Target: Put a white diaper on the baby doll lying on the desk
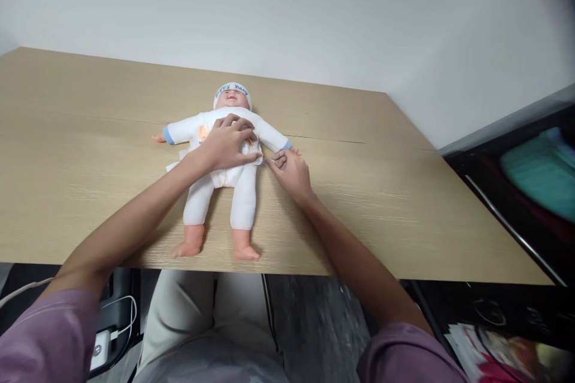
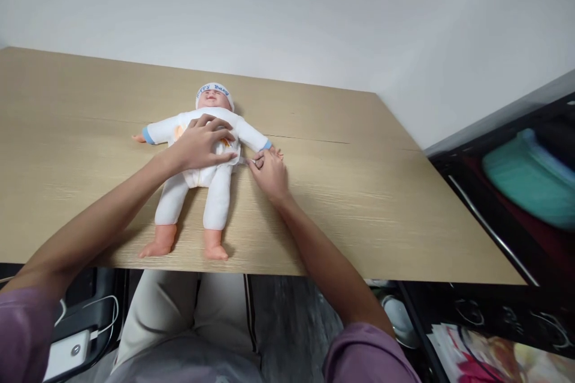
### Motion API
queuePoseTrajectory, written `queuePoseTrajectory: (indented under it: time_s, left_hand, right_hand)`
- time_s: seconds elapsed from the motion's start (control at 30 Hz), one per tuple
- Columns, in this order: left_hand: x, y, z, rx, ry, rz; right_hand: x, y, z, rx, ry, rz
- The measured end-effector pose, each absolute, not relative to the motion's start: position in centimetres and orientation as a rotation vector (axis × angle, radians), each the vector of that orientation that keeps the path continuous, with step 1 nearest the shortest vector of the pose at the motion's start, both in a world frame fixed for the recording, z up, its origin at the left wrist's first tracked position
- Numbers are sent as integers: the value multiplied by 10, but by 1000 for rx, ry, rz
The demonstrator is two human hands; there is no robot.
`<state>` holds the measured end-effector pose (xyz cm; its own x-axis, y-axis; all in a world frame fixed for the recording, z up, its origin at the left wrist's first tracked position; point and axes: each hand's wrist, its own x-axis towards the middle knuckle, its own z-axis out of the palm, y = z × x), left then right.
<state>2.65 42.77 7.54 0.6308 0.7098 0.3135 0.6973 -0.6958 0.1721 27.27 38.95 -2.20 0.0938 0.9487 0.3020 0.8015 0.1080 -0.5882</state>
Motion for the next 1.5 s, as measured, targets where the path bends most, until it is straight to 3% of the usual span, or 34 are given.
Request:
queuePoseTrajectory:
  time_s: [0.23,0.63,0.97,1.27,1.5]
  left_hand:
    - [28,425,75,2771,1249,586]
    - [29,427,71,2748,1253,590]
    - [29,429,68,2738,1268,625]
    - [27,434,63,2679,1239,625]
    - [13,439,76,2487,999,696]
  right_hand:
    - [279,391,-19,-1789,-1753,541]
    - [278,404,17,-1240,-1587,1025]
    - [218,434,17,-1217,-1618,976]
    - [216,372,9,-1046,-1778,400]
    - [223,366,7,-1005,-1951,377]
